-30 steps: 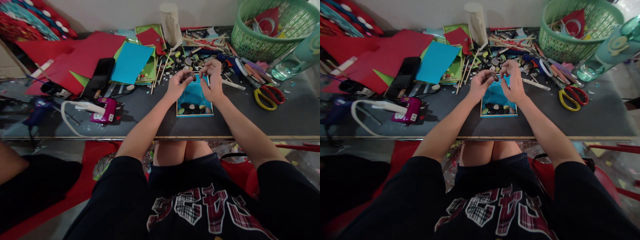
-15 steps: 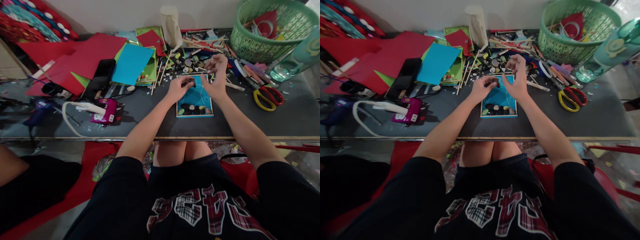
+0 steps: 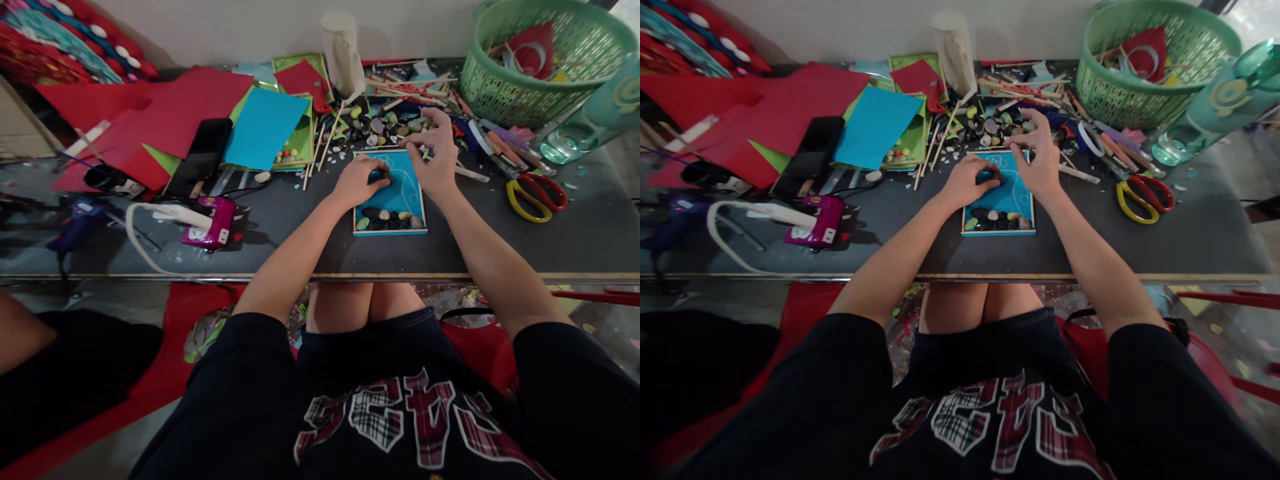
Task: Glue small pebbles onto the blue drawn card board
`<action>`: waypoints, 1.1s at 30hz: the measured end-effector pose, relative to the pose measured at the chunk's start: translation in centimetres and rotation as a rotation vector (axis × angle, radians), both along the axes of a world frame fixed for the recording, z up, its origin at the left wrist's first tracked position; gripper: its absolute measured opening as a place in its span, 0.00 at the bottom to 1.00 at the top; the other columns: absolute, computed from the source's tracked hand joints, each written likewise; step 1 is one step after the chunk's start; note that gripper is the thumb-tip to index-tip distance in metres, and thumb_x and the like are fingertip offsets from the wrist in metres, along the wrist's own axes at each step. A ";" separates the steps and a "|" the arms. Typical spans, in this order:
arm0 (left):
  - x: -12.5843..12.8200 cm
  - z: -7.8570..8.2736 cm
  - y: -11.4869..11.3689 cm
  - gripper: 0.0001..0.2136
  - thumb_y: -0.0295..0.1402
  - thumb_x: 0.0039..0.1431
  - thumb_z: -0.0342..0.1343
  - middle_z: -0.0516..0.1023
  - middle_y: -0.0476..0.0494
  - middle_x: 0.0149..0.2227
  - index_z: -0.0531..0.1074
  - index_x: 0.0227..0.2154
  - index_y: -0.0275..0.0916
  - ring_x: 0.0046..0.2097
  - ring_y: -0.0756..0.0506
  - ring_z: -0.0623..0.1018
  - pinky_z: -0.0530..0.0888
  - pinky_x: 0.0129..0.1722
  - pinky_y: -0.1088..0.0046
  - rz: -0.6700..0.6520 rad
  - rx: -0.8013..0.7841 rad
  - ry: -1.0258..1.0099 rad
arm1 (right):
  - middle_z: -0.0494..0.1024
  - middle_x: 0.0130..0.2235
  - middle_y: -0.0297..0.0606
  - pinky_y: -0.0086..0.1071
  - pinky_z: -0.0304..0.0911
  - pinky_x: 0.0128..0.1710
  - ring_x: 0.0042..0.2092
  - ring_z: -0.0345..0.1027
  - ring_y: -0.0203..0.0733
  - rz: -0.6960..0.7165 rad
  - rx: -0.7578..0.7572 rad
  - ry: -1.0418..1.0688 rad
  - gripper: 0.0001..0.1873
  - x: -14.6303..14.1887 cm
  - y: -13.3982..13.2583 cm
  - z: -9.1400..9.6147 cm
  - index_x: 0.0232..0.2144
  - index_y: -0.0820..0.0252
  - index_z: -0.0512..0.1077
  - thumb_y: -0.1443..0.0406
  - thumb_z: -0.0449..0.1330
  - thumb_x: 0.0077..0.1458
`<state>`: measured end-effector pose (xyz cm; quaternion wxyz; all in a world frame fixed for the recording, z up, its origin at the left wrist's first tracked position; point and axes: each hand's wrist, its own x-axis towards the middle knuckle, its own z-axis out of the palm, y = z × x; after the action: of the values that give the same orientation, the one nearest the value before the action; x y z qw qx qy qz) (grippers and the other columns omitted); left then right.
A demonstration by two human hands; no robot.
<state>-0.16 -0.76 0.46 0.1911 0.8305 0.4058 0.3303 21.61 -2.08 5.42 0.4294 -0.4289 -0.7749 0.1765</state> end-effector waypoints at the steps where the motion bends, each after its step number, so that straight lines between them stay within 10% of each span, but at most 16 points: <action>1: -0.1 -0.1 0.1 0.12 0.42 0.64 0.67 0.85 0.37 0.47 0.82 0.45 0.43 0.55 0.35 0.81 0.81 0.52 0.56 -0.001 0.007 -0.002 | 0.83 0.47 0.50 0.59 0.72 0.61 0.57 0.78 0.64 -0.009 0.007 0.002 0.39 0.1 0.1 0.0 0.63 0.52 0.70 0.35 0.60 0.62; 13: -0.1 1.0 -0.4 0.21 0.42 0.57 0.74 0.84 0.37 0.52 0.80 0.51 0.43 0.59 0.33 0.80 0.80 0.58 0.53 -0.008 -0.034 0.017 | 0.84 0.34 0.36 0.50 0.75 0.48 0.39 0.76 0.50 -0.009 -0.039 0.076 0.42 0.5 1.1 -2.1 0.62 0.51 0.67 0.49 0.76 0.50; 21: 0.2 2.0 -1.3 0.09 0.44 0.68 0.65 0.89 0.45 0.46 0.86 0.44 0.51 0.52 0.38 0.84 0.80 0.58 0.52 -0.011 0.080 -0.119 | 0.83 0.37 0.36 0.48 0.75 0.43 0.37 0.74 0.47 -0.004 -0.051 0.108 0.48 0.3 2.6 -3.8 0.59 0.50 0.67 0.39 0.77 0.42; 33: -0.2 2.6 -1.6 0.30 0.65 0.69 0.49 0.89 0.41 0.38 0.87 0.37 0.46 0.44 0.41 0.87 0.84 0.48 0.57 -0.024 0.080 -0.274 | 0.83 0.39 0.37 0.44 0.73 0.39 0.39 0.75 0.47 -0.034 -0.029 0.089 0.48 1.0 2.7 -2.9 0.61 0.50 0.68 0.40 0.78 0.43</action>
<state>-0.38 -2.41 3.05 0.2153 0.7893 0.3526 0.4542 22.60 0.57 2.50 0.4598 -0.4401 -0.7450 0.1994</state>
